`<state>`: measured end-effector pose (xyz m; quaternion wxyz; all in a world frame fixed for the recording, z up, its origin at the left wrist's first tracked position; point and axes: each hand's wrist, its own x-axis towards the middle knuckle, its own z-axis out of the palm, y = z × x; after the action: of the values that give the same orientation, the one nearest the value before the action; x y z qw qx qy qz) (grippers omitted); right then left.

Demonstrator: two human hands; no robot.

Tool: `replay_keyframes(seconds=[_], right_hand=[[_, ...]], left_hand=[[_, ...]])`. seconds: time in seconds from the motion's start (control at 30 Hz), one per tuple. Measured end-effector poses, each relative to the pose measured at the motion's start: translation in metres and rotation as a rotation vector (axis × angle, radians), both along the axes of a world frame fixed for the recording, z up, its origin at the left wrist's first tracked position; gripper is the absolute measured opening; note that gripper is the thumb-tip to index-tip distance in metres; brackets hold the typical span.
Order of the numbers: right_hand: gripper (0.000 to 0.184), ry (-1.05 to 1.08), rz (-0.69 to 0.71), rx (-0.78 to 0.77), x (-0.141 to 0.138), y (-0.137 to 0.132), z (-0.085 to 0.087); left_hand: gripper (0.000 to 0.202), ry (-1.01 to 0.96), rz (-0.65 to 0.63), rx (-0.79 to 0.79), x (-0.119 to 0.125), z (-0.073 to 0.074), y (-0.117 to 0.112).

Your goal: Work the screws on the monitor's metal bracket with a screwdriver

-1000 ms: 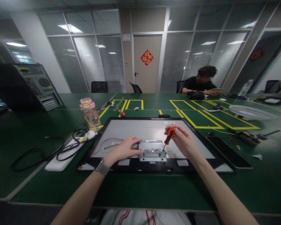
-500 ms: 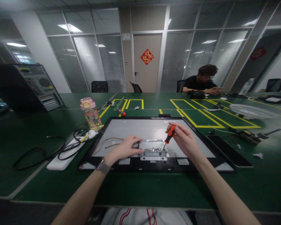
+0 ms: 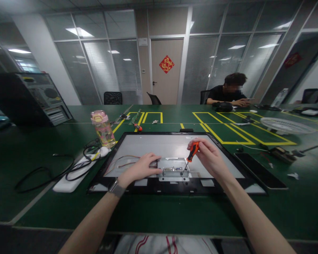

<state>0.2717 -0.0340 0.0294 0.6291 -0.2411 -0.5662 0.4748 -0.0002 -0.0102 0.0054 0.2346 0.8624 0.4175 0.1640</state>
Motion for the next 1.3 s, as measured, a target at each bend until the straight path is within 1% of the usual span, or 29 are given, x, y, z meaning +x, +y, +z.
replay_keyframes(seconds=[0.17, 0.3, 0.37, 0.43, 0.57, 0.73, 1.0, 1.2, 1.3], right_hand=[[0.008, -0.002, 0.047, 0.014, -0.0009, -0.0018, 0.0011], [0.019, -0.005, 0.103, -0.036, -0.0019, -0.0039, 0.0020], [0.019, 0.013, 0.120, -0.050, -0.0029, -0.0043, 0.0025], [0.016, 0.029, 0.112, -0.039, -0.0036, -0.0041, 0.0026], [0.012, 0.017, 0.042, -0.010, -0.0026, -0.0025, 0.0014], [0.019, -0.039, 0.007, -0.037, 0.0002, -0.0003, -0.0010], [0.017, -0.027, 0.033, -0.016, -0.0045, -0.0028, 0.0027], [0.015, -0.026, -0.040, 0.018, -0.0061, -0.0028, 0.0004], [0.014, -0.017, -0.033, 0.010, -0.0042, -0.0007, -0.0012]], left_hand=[[0.058, -0.007, 0.000, 0.005, 0.0002, -0.0010, 0.0007], [0.059, -0.005, -0.004, 0.001, 0.0001, -0.0011, 0.0007], [0.059, -0.003, -0.006, -0.001, 0.0002, -0.0005, 0.0002], [0.059, -0.003, -0.004, -0.005, 0.0004, 0.0006, -0.0005], [0.059, -0.009, -0.008, -0.006, 0.0005, 0.0027, -0.0016], [0.057, -0.005, -0.017, 0.003, -0.0001, 0.0016, -0.0008], [0.056, -0.003, -0.014, 0.013, 0.0005, -0.0008, 0.0010], [0.057, -0.003, -0.027, 0.017, 0.0008, 0.0000, 0.0015], [0.057, 0.001, -0.028, 0.019, 0.0002, -0.0010, 0.0024]])
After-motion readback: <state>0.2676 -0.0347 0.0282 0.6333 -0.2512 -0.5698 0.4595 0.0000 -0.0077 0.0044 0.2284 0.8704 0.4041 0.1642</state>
